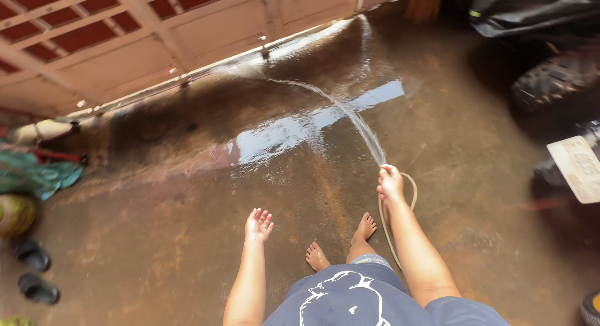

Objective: The person picks up a garden hose and sprays water across a concrete floor in a garage area. They move around the space, directing the water stream to wet the ground near parked motorcycles and gas cylinders.

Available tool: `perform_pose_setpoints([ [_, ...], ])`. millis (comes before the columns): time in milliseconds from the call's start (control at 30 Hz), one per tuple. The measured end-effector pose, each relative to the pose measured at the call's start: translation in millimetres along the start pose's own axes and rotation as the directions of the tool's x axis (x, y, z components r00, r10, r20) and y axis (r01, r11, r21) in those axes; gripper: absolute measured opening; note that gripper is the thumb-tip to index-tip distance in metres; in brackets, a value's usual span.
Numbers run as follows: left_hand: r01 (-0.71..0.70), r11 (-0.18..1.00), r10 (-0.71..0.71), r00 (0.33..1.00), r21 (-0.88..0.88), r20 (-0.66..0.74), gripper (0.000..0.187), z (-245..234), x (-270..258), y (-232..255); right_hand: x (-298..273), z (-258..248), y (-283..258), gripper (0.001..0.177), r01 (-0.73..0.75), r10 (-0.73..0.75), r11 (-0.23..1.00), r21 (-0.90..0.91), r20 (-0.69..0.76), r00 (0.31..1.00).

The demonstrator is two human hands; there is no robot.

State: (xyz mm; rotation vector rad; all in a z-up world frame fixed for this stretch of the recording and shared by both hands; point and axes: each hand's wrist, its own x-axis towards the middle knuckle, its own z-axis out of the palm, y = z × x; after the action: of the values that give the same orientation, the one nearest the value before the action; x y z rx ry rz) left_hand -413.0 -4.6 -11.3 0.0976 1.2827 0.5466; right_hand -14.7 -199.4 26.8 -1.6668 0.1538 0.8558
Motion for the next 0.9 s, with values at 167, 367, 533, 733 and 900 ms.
perform_pose_setpoints([
  [167,0.03,0.993,-0.04,0.995,0.113,0.087,0.028,66.0,13.0,-21.5,14.5,-125.7,-9.3,0.015,0.048,-0.016,0.99,0.132,-0.236,0.972],
  [367,0.066,0.975,-0.104,0.979,0.212,0.175,0.029,154.9,25.9,-59.2,14.6,-227.7,-24.3,0.018,0.053,-0.031,0.997,0.064,-0.301,0.953],
  [533,0.085,0.948,-0.149,0.97,0.307,0.192,0.03,230.7,35.7,-90.8,36.0,-276.6,-37.7,0.019,0.012,-0.012,1.0,-0.001,-0.344,0.939],
  [733,0.083,0.923,-0.172,0.962,0.375,0.211,0.03,329.3,48.1,-130.3,87.5,-326.1,-71.4,0.017,0.031,0.013,0.994,0.1,-0.406,0.914],
  [900,0.098,0.916,-0.207,0.946,0.388,0.249,0.029,404.8,53.4,-168.8,122.8,-361.7,-114.8,0.017,0.075,-0.02,0.992,0.101,-0.466,0.884],
])
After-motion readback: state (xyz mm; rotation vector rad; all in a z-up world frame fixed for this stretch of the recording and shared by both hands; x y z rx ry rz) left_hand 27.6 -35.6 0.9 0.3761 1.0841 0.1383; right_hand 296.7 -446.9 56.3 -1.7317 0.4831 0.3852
